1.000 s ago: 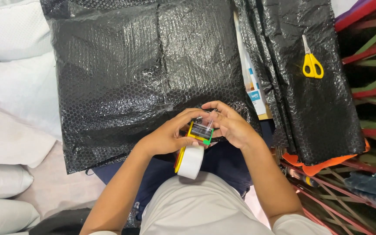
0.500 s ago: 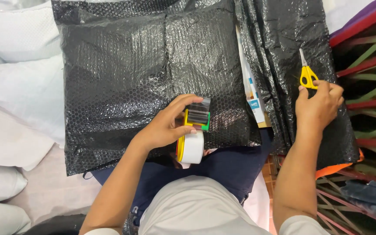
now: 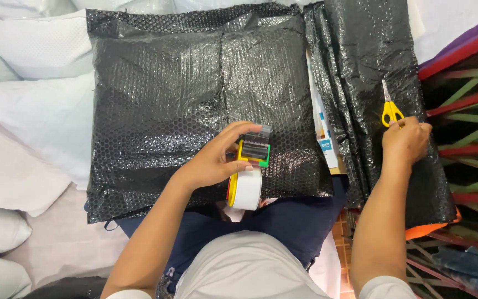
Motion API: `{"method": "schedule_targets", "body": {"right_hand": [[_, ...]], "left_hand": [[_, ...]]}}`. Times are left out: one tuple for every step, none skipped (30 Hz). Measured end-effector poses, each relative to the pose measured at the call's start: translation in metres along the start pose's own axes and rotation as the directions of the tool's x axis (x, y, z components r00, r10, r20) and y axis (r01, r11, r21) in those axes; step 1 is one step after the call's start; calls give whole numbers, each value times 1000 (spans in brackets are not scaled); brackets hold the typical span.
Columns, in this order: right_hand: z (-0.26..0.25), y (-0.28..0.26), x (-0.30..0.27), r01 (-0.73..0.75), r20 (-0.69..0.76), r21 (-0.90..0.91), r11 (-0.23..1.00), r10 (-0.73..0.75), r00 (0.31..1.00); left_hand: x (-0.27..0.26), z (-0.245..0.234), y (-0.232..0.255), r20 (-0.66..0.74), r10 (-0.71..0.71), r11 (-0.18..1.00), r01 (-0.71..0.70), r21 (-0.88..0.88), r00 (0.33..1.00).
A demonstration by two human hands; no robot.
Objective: Securing a pillow inside black bubble wrap using tape and scissors.
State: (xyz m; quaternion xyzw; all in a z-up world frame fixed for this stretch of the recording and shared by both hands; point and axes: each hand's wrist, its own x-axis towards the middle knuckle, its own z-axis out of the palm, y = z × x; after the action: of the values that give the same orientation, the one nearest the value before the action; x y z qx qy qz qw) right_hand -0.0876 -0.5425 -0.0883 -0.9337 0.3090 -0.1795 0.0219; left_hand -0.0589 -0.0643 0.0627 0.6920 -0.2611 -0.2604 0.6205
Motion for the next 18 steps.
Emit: {"method": "schedule_targets", "body": {"right_hand": [[-1, -2, 2, 3, -1, 1, 1000, -3, 1000], [-2, -3, 2, -21, 23, 19, 1000, 21, 1000], [-3, -4, 3, -45, 47, 37, 998, 44, 998], [-4, -6, 4, -46, 49, 35, 998, 44, 998], [-4, -8, 5, -56, 74, 30, 998, 54, 996], [-5, -10, 6, -68, 97, 23, 997, 65, 993], [-5, -11, 8, -70, 98, 21, 997, 68, 993], [-5, -13, 11, -94, 115, 0, 996, 94, 989], [-5, -15, 14, -118, 131, -22, 993, 120, 984], [-6, -19, 14, -118, 131, -23, 993, 120, 984], [-6, -22, 15, -104, 109, -15, 994, 105, 988], [-6, -27, 17, -89, 85, -6, 996, 89, 992], [-15, -32, 14, -88, 83, -5, 996, 89, 993], [-24, -39, 12, -72, 31, 39, 997, 71, 997], [-32, -45, 10, -52, -23, 82, 995, 54, 998], [-36, -46, 4, -46, -23, 85, 995, 48, 999], [-39, -47, -1, 98, -111, 201, 975, -76, 991], [-43, -46, -9, 243, -204, 298, 923, -187, 961]], "left_hand": [[0, -1, 0, -3, 1, 1000, -1, 0, 1000], [0, -1, -1, -2, 1, 1000, -1, -7, 1000], [0, -2, -2, -2, 0, 1000, 0, -14, 1000], [0, -2, -2, -1, -1, 1000, 1, -16, 1000], [1, -2, -3, -3, 6, 1000, -6, 6, 1000], [2, -2, -3, -3, 14, 999, -14, 28, 1000], [3, -2, -3, 0, 14, 1000, -14, 27, 1000], [3, -2, -3, 1, 19, 1000, -19, 16, 1000], [3, -2, -2, 1, 25, 1000, -25, 5, 1000], [3, -2, -2, 2, 24, 1000, -24, 5, 1000], [3, -2, -2, -5, 21, 1000, -21, 18, 1000], [3, -2, -2, -14, 21, 999, -20, 32, 1000], [4, -3, -2, -15, 22, 999, -22, 33, 1000], [3, -3, -2, -5, 34, 999, -34, 13, 999], [3, -4, -2, 5, 47, 999, -47, -7, 999], [2, -6, -2, -2, 47, 999, -47, -6, 999], [2, -7, -2, 14, 45, 999, -45, -26, 999], [0, -7, -3, 32, 38, 998, -36, -51, 999]]}}
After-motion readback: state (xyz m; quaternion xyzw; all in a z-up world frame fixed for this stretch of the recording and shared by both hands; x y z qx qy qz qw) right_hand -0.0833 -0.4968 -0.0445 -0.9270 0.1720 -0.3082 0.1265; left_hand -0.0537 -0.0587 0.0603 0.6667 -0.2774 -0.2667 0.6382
